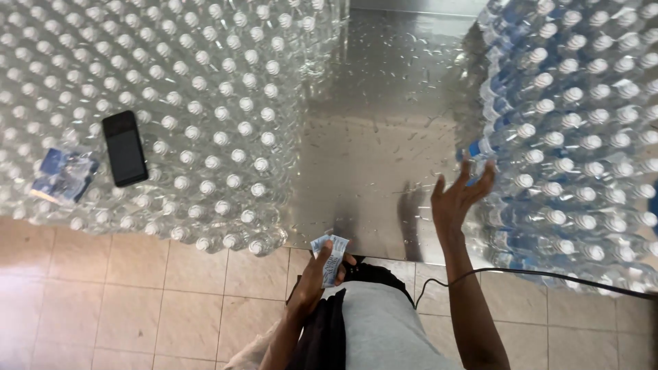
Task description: Applying labels to the caps of water bottles on a production table
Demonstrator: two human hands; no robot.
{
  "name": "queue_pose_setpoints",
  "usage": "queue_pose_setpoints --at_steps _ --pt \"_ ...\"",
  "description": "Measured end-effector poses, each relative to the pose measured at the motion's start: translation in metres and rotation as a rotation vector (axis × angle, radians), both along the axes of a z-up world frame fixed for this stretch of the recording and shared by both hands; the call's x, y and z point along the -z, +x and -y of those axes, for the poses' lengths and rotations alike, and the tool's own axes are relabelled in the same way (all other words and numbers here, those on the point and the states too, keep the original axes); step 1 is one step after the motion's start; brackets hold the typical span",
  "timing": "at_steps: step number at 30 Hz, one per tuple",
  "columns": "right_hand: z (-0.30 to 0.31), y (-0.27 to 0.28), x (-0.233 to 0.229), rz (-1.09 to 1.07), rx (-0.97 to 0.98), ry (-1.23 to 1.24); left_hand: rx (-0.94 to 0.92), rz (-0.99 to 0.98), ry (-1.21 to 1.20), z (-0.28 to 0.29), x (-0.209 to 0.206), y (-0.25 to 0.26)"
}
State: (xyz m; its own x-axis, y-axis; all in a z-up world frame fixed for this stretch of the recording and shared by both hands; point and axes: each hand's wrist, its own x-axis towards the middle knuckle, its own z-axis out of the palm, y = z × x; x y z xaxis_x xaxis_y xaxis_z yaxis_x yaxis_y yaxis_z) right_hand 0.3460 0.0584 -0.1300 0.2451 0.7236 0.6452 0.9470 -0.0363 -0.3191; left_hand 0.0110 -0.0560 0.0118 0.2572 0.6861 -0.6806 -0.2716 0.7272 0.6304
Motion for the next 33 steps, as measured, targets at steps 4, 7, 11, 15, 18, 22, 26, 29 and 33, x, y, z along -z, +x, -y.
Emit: queue_pose_setpoints --at_steps 4,7,11,15,18,22,26,29,33 --pt "-0.091 -0.080 0.015 -0.104 -0.409 -0.052 -0.115 -0.057 -0.019 0.018 0.001 -0.006" --pt "-0.195 -0.137 0.025 -0.095 -0.707 -0.060 -0.214 -0.080 0.011 0.040 0.017 -0.016" --pt "-0.350 -0.203 -0.002 -0.104 -0.703 -0.216 -0.403 -0.065 -0.012 0.066 0.028 -0.026" --pt "-0.432 -0.250 0.029 -0.004 -0.681 -0.260 -0.589 0.002 -0.205 0.096 0.046 -0.035" --pt "-0.396 -0.263 0.022 -0.080 -0.670 0.002 -0.670 0.009 -0.137 0.117 0.059 -0.039" --pt "-0.339 -0.249 0.016 -0.008 -0.648 0.031 -0.619 -0.053 -0.036 0.109 0.048 -0.041" --pt "-0.254 -0.218 0.000 -0.103 -0.729 -0.051 -0.469 -0.067 0.000 0.071 0.020 -0.031" --pt "-0.169 -0.191 -0.008 -0.044 -0.745 -0.162 -0.295 0.000 0.018 0.031 0.012 -0.022" --pt "-0.050 -0.162 0.000 -0.061 -0.752 -0.369 -0.060 0.117 0.020 -0.009 -0.007 -0.010"
